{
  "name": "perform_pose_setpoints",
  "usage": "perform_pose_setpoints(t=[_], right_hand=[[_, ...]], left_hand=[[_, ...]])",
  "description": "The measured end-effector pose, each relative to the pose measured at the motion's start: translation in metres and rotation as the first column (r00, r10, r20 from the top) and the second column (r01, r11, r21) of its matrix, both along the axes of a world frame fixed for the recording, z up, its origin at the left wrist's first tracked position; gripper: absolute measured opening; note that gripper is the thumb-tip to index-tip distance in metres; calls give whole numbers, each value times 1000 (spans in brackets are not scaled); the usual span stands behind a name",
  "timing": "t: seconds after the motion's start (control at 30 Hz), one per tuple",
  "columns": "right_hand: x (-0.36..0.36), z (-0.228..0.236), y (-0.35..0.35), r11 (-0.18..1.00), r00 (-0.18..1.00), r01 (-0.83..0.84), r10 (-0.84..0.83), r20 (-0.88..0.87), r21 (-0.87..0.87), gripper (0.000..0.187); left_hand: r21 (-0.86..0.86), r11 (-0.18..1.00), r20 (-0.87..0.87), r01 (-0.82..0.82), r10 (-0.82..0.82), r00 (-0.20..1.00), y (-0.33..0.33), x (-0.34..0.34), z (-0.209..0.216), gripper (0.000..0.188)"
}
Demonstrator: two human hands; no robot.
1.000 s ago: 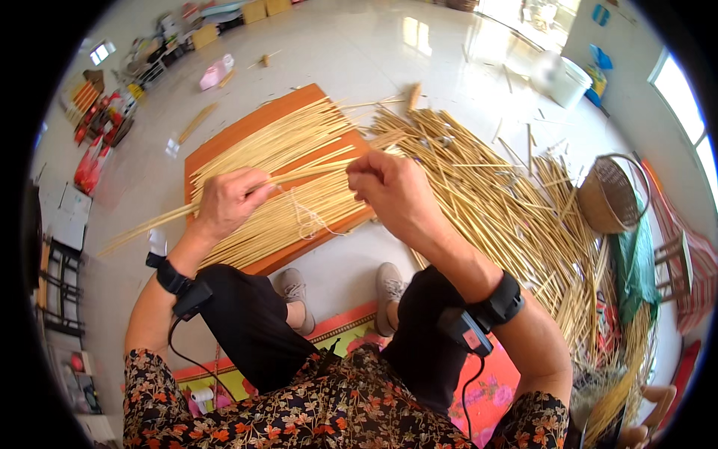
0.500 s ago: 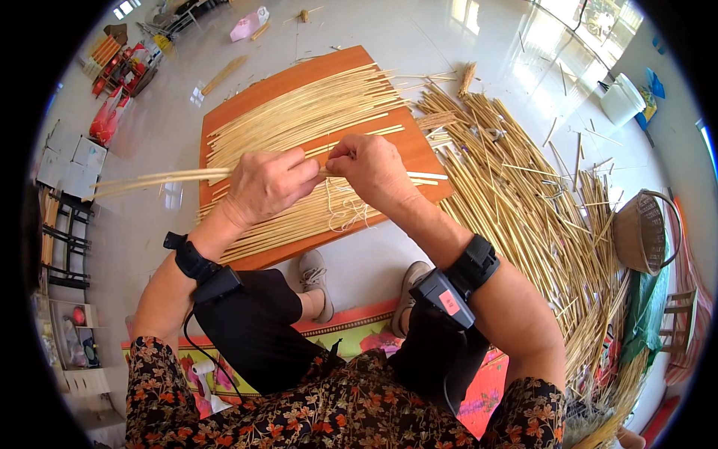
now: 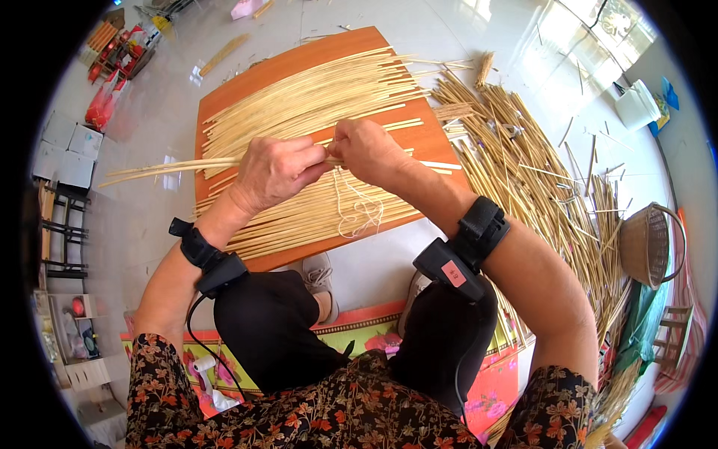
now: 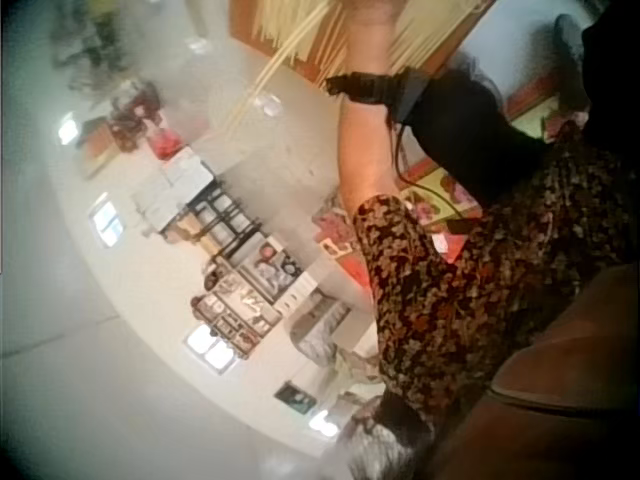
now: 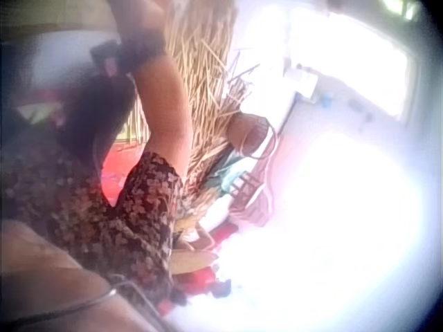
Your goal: The person uses white string to tie together several long, thin wooden rods on a table and in their hands.
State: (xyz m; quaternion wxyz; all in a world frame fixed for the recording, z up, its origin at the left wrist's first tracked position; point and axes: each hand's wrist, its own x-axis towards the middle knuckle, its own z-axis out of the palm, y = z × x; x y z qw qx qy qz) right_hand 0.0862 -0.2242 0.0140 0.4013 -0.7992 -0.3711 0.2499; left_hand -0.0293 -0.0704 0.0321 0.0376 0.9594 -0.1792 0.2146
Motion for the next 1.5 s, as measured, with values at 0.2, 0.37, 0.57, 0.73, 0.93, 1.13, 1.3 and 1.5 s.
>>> perform_pose_setpoints(t=[0.2, 0.37, 0.57, 0.73, 0.93, 1.13, 1.3, 1.5], right_hand=[[33, -27, 38, 995, 988, -70, 60, 145, 68, 14], [126, -1, 69, 965, 935, 145, -62, -348, 219, 18], [154, 32, 53, 924, 696, 309, -58, -716, 226, 24], [375, 93, -63, 499, 854, 516, -370, -367, 696, 24], [387, 58, -60, 912, 963, 219, -259, 73, 346, 23], [188, -21, 32, 975, 897, -171, 215, -388, 144, 15], [131, -74, 54, 937, 882, -347, 312, -352, -39, 35], [132, -87, 63, 890, 828, -443, 362, -427, -104, 17]], left_hand=[[50, 999, -32, 16, -15, 999, 14, 8, -13, 19], [8, 997, -99, 75, -74, 992, 9, 12, -33, 25], [-105, 994, -154, -25, 8, 988, 49, 26, -48, 23], [-166, 986, -164, -19, -9, 986, 61, 34, -57, 24], [-209, 978, -138, -18, -11, 990, 75, 42, -83, 20], [-175, 984, -168, -35, 5, 986, 76, 61, -92, 20], [-206, 978, -163, -26, -8, 987, 75, 70, -97, 22], [-274, 960, -190, -49, -4, 982, 77, 75, -103, 20]])
